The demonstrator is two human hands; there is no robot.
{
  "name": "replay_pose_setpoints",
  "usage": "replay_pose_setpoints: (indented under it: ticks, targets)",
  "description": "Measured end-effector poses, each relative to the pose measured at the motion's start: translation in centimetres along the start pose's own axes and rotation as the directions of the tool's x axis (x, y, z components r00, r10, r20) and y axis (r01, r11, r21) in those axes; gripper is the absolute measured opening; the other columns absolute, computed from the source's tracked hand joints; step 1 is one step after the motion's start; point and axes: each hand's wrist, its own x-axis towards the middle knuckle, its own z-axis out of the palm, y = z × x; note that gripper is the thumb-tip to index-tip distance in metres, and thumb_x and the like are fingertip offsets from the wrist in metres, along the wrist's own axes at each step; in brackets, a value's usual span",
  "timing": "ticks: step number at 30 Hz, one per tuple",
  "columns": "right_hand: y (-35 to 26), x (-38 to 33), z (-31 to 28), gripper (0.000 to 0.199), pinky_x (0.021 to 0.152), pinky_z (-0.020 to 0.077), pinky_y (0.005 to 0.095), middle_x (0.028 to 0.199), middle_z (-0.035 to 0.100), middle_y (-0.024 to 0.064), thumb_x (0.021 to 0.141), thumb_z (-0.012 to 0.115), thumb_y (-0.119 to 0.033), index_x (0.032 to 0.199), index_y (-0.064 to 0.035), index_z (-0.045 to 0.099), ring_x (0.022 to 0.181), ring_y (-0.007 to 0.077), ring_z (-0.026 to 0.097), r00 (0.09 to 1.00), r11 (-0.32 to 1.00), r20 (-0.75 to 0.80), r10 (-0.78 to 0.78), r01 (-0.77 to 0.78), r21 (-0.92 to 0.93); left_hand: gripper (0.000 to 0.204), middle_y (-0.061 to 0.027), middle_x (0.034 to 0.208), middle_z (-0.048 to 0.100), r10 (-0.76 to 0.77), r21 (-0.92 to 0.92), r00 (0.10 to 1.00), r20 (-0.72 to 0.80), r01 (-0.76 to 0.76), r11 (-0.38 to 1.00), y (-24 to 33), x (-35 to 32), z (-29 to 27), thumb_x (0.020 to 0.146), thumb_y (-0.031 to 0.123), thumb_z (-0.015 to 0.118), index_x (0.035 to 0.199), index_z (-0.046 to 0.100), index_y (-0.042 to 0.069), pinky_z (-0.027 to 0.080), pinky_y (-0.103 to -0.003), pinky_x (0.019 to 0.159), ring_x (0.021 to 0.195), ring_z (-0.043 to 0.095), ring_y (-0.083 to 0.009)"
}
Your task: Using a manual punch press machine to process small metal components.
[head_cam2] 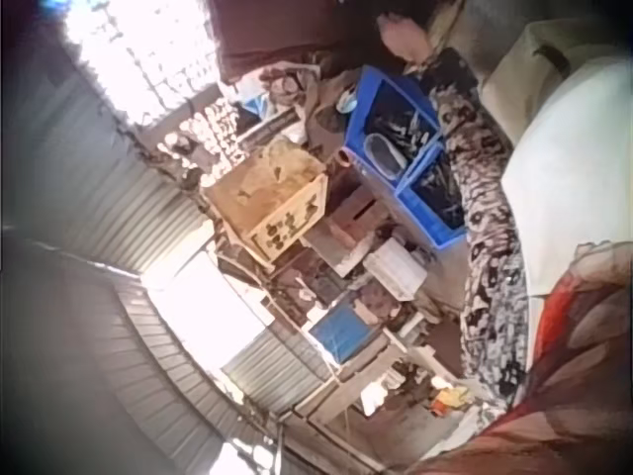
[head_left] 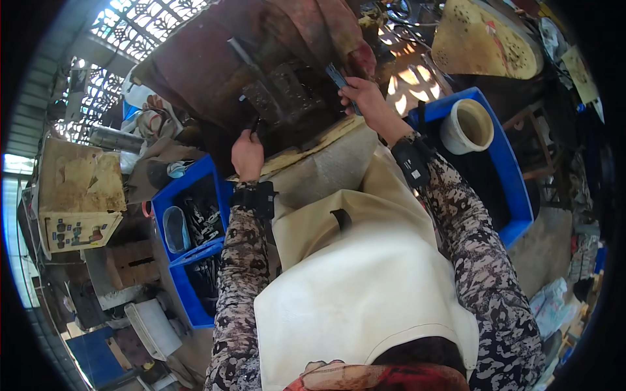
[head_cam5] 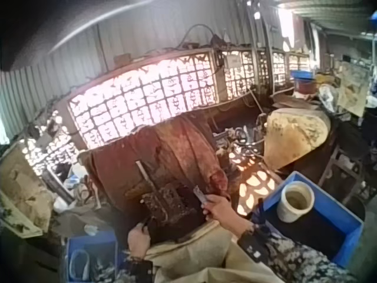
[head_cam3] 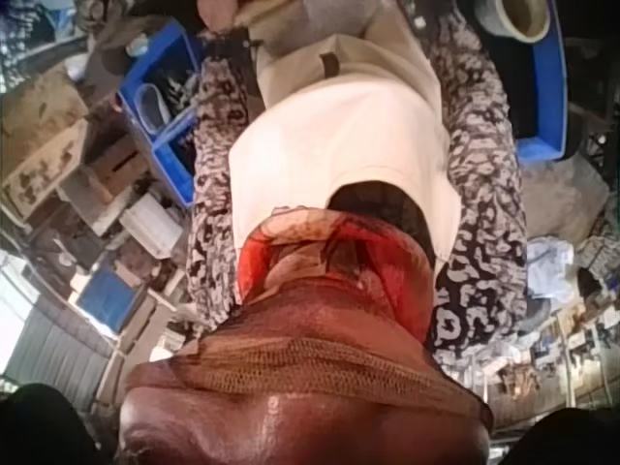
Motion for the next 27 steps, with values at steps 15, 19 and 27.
replay_pose_setpoints:
  ticks: [15, 19, 27]
  targets:
    - [1.6, 0.1, 0.2, 0.015, 0.045, 0.0467, 0.0283, 0.084, 0.065, 0.0108, 0.096, 0.042, -0.01, 0.108, -0.0038, 0.048, 0.061, 0.0148, 0.06, 0.996, 0.995, 0.079, -0.032, 0.04, -0.096, 0.021, -0.0201, 0.09, 0.066, -0.042, 0.007, 0.998, 0.046, 0.042, 0.999, 0.3, -1.3, -0.6, 0.09, 0.025, 0.052, 0.098, 0.064, 0.009, 0.049, -0.049, 0.074, 0.087, 0.062, -0.0393]
    - [0.0, 0.2, 0.5, 0.017, 0.059, 0.0561, 0.0347, 0.091, 0.065, 0.0139, 0.094, 0.043, -0.006, 0.109, -0.0011, 0.049, 0.07, 0.022, 0.065, 0.984, 0.982, 0.177, 0.018, -0.051, 0.183, 0.023, -0.0198, 0.091, 0.066, -0.067, 0.017, 0.995, 0.074, 0.066, 0.998, 0.1, -0.8, -0.7, 0.09, 0.025, 0.052, 0.101, 0.064, 0.009, 0.049, -0.049, 0.074, 0.088, 0.062, -0.0392]
    - [-0.7, -1.0, 1.1, 0.025, 0.071, 0.059, 0.0393, 0.104, 0.065, 0.0202, 0.093, 0.049, -0.007, 0.117, 0.002, 0.049, 0.089, 0.0296, 0.068, 0.969, 0.989, 0.208, -0.131, 0.111, 0.101, 0.025, -0.0218, 0.092, 0.065, -0.093, 0.026, 0.989, 0.114, 0.091, 0.996, 0.1, -0.1, -0.7, 0.088, 0.027, 0.054, 0.101, 0.064, 0.008, 0.048, -0.05, 0.076, 0.09, 0.061, -0.0409]
